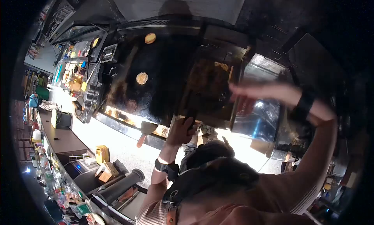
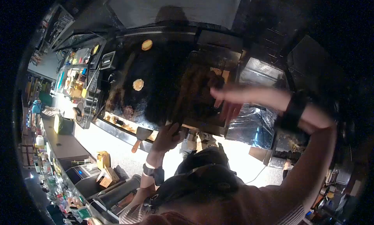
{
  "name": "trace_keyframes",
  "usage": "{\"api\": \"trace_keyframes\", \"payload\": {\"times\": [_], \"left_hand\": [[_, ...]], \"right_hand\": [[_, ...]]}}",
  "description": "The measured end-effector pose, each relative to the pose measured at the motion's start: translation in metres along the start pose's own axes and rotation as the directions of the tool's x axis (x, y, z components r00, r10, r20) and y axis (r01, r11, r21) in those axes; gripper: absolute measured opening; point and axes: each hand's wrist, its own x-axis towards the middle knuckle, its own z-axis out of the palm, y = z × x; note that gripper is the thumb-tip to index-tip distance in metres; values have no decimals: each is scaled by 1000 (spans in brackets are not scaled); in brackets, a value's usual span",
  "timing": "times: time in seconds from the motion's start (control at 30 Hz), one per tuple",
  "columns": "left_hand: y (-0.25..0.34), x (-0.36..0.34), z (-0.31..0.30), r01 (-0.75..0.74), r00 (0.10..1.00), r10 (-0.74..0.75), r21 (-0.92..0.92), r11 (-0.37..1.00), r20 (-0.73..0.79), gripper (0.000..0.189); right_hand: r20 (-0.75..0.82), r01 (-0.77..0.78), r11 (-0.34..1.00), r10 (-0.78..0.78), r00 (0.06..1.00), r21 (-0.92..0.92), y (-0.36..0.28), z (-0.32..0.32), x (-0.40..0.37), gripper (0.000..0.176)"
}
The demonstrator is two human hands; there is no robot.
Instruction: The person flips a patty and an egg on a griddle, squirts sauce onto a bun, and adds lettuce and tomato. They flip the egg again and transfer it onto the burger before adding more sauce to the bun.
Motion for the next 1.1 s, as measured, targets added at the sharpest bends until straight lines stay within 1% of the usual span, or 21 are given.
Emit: {"api": "trace_keyframes", "payload": {"times": [0.03,0.07,0.1,0.13,0.17,0.2,0.3,0.33,0.4,0.43,0.47,0.5,0.53,0.57,0.6,0.7,0.83,0.9,0.97,1.0,1.1], "left_hand": [[-1,0,4,-25,997,24,-13,1000,-72,20],[0,-4,7,-46,989,42,-29,999,-140,15],[6,-9,10,263,959,-283,-388,883,7,13],[13,-10,10,531,830,-499,-631,566,251,14],[17,-9,3,698,641,-556,-703,136,529,16],[18,-16,-17,753,587,-452,-659,-2,672,20],[-7,-31,9,660,693,-501,-735,152,519,20],[4,-32,13,677,611,-545,-735,-16,575,22],[4,-41,8,730,588,-483,-683,-30,649,19],[3,-49,4,762,562,-457,-647,-39,689,18],[-8,-60,15,715,626,-365,-694,-85,689,21],[-19,-71,26,670,682,-268,-728,-145,680,28],[-22,-77,28,630,730,-168,-747,-214,663,36],[-24,-67,32,653,711,-236,-746,-130,663,38],[-4,-49,20,774,575,-377,-632,-38,726,33],[-3,-39,41,657,641,-379,-732,-179,668,17],[-22,2,56,713,661,-259,-697,-74,704,17],[-23,29,63,683,705,-322,-727,71,632,19],[-7,39,81,641,709,-537,-736,220,457,21],[-3,30,87,643,684,-633,-711,286,364,22],[-16,18,118,322,877,-445,-907,270,178,23]], "right_hand": [[134,147,948,-191,972,283,46,32,36,82],[38,112,884,-144,989,453,52,75,51,79],[-44,90,787,-80,996,610,50,118,67,77],[-67,110,686,-89,994,719,50,150,82,72],[-104,146,571,-106,989,808,48,173,96,66],[-143,184,444,-123,982,877,44,186,110,61],[-332,439,258,-370,868,860,42,225,148,46],[-548,556,229,-101,830,799,19,247,135,37],[-605,601,137,-17,796,787,19,266,148,32],[-624,625,107,-46,780,773,24,270,161,31],[-643,647,75,-74,762,759,30,274,174,30],[-686,677,-132,-243,686,724,69,276,238,32],[-696,689,-103,-140,704,717,55,282,221,31],[-719,716,-60,-63,693,695,37,269,201,30],[-732,733,-21,25,680,680,11,266,164,29],[-724,733,59,229,650,677,5,269,141,26],[-801,791,131,115,587,598,43,212,185,20],[-828,817,145,25,561,558,35,199,168,22],[-808,774,246,81,584,584,41,192,166,21],[-917,899,300,-142,374,320,50,192,173,17],[-926,923,343,-377,-35,-175,75,185,183,13]]}}
